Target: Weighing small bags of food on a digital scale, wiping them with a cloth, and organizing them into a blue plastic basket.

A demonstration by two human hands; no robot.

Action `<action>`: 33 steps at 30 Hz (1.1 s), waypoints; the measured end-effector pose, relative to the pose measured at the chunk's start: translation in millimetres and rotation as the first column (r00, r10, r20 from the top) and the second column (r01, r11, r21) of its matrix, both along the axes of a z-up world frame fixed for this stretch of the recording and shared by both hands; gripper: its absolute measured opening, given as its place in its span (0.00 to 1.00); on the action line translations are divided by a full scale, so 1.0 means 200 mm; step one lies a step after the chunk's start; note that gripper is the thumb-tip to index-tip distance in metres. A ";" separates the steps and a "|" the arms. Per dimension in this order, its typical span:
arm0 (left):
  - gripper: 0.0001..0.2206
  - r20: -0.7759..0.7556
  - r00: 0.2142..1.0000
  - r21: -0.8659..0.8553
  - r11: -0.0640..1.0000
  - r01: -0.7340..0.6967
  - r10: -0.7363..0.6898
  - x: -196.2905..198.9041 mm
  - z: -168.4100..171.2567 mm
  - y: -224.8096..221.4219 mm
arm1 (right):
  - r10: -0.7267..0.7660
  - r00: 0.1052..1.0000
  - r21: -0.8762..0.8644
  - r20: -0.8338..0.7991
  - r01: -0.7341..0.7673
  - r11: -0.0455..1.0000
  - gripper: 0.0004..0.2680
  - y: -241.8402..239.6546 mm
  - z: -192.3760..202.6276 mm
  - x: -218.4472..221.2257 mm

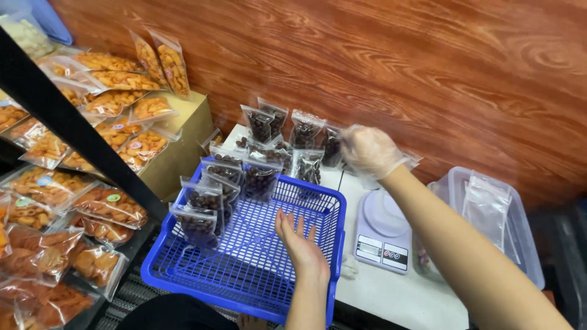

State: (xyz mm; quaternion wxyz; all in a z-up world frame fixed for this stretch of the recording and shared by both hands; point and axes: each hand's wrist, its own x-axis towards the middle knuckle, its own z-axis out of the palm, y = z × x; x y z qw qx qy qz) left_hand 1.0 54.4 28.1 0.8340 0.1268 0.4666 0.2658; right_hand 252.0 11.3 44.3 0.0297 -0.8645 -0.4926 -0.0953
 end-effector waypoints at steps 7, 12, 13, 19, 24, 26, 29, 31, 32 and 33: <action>0.27 0.014 1.000 0.049 0.999 -0.003 0.003 0.03 -0.06 -0.03 | -0.502 0.862 -0.520 -0.076 0.395 0.757 0.10 -0.41 0.17 0.21; 0.26 -0.006 1.000 0.105 0.994 0.022 -0.022 0.04 -0.05 -0.06 | -0.202 0.977 -0.186 -0.063 0.187 0.965 0.11 -0.62 -0.10 0.36; 0.26 -0.002 1.000 0.110 0.994 0.027 -0.027 0.05 -0.05 -0.06 | -0.206 0.977 -0.181 -0.060 0.193 0.964 0.11 -0.63 -0.13 0.37; 0.25 -0.016 0.999 0.136 0.990 0.046 -0.044 0.06 -0.06 -0.07 | -0.085 0.988 -0.059 0.130 0.093 0.994 0.05 -0.68 -0.26 0.38; 0.24 -0.028 0.999 0.151 0.987 0.045 -0.041 0.07 -0.07 -0.09 | -0.091 0.994 0.130 0.052 0.084 0.988 0.05 -0.71 -0.15 0.31; 0.24 -0.035 0.998 0.155 0.986 0.056 -0.052 0.07 -0.05 -0.10 | -0.105 0.994 0.125 0.019 0.101 0.987 0.04 -0.72 -0.10 0.31; 0.23 -0.057 0.997 0.185 0.980 0.068 -0.058 0.07 -0.07 -0.11 | -0.052 0.999 0.189 0.005 0.050 0.981 0.03 -0.76 -0.02 0.30; 0.23 -0.068 0.996 0.213 0.974 0.073 -0.060 0.06 -0.06 -0.12 | 0.008 0.999 0.259 0.033 -0.016 0.966 0.04 -0.79 0.08 0.24; 0.23 -0.121 0.990 0.231 0.968 0.094 -0.067 0.05 -0.04 -0.13 | 0.001 0.995 0.276 0.100 -0.029 0.961 0.04 -0.80 0.16 0.19; 0.23 -0.176 0.982 0.248 0.962 0.115 -0.072 0.04 -0.02 -0.13 | -0.006 0.986 0.292 0.166 -0.043 0.955 0.04 -0.81 0.23 0.13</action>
